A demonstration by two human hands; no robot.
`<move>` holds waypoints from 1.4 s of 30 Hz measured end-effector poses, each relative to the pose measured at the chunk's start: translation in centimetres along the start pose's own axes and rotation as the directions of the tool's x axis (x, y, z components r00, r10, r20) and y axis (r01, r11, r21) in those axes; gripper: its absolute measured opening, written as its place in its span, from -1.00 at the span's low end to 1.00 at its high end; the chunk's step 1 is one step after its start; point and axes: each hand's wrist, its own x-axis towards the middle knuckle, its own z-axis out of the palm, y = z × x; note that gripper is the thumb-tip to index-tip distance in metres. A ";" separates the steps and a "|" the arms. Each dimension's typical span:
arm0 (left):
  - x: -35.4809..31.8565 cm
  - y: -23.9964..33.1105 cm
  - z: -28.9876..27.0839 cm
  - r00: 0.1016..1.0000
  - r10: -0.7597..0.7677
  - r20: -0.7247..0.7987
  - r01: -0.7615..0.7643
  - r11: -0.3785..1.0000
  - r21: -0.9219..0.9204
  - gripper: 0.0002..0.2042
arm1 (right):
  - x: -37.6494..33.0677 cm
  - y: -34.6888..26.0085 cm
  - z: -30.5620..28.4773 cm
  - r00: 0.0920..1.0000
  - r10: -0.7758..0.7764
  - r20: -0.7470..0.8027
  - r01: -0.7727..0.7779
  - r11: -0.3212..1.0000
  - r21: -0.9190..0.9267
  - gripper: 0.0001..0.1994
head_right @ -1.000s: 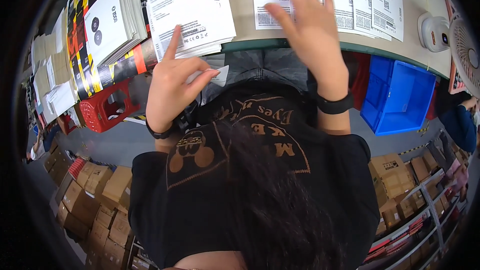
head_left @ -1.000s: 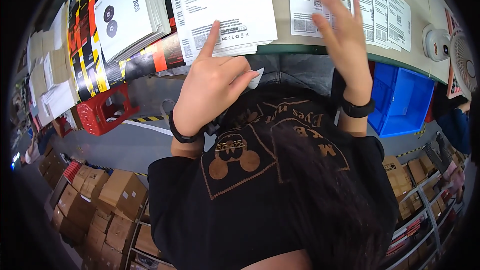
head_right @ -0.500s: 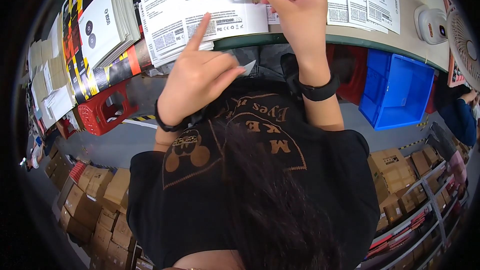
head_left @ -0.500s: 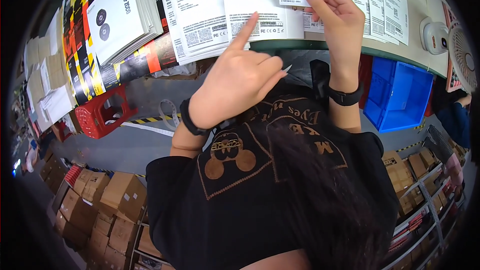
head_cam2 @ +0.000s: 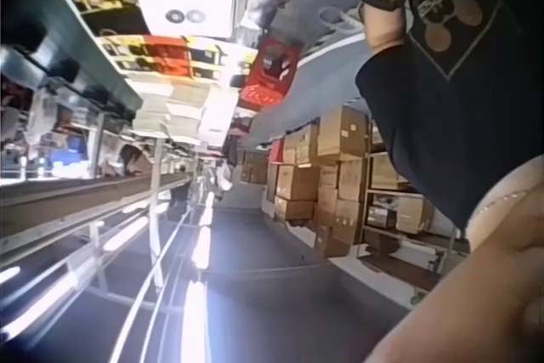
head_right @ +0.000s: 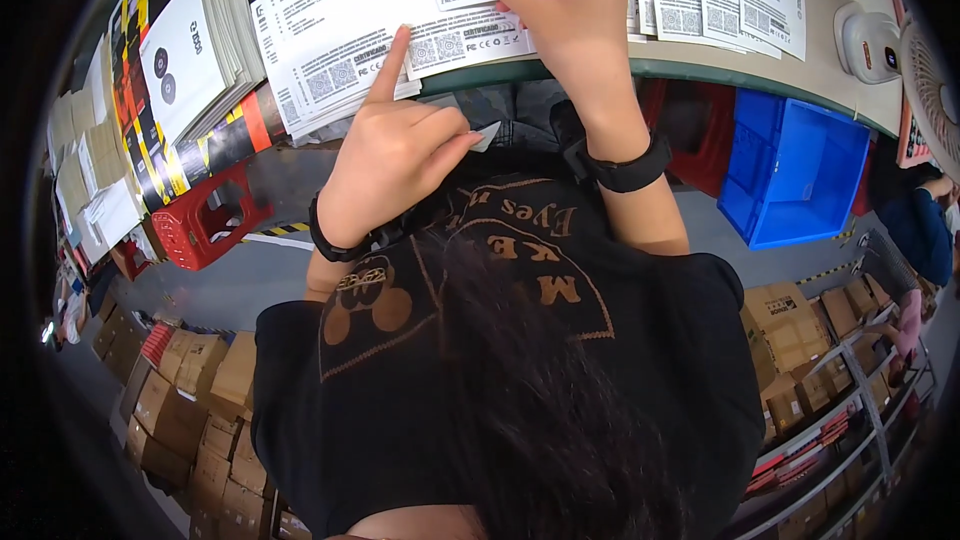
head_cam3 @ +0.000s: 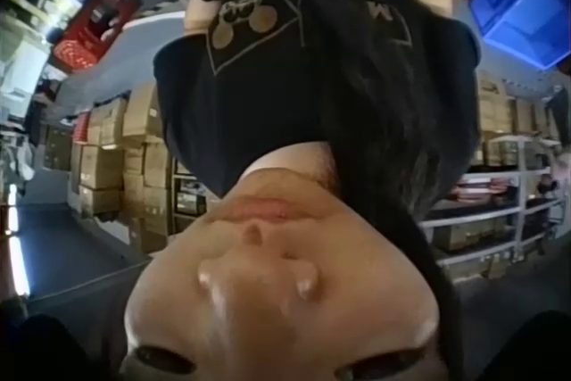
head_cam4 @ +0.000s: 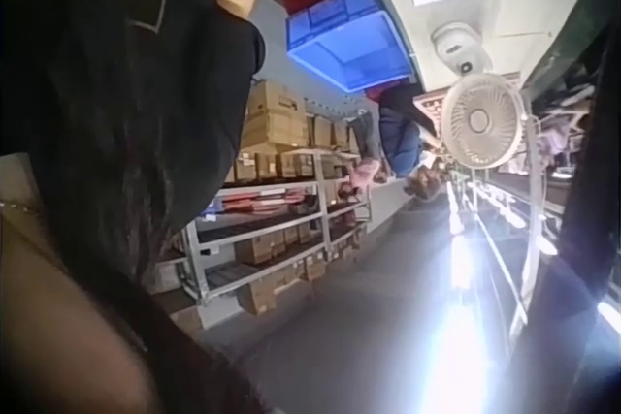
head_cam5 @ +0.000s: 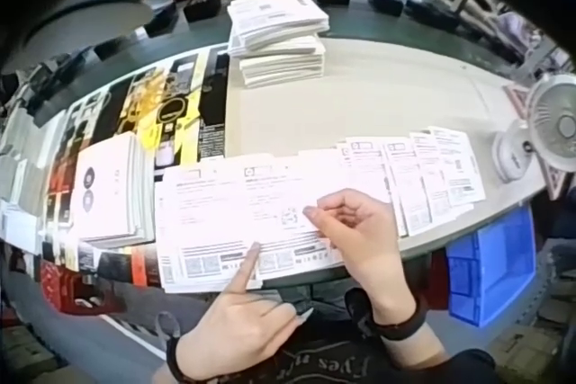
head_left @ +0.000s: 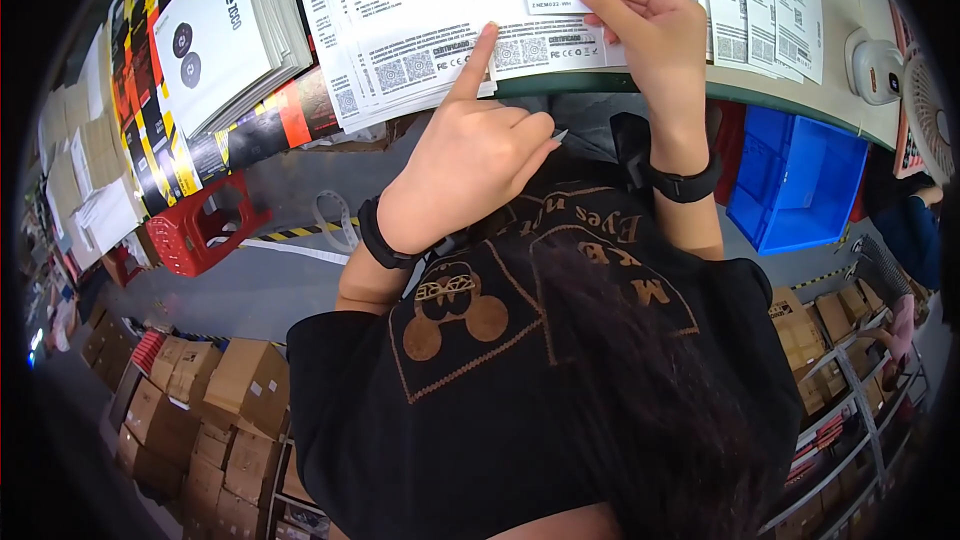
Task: The person removes a rubber band from a stack of papers and sets them down. They then peel stickers from a roll and apply them to the papers one by one before restacking the papers and replacing the rubber band.
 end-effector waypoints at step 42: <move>-1.7 0.0 -2.2 0.834 -0.237 -0.498 0.004 0.906 -0.424 -0.98 | -3.6 -3.7 -0.1 0.863 -0.042 0.503 -0.041 0.987 0.153 -0.86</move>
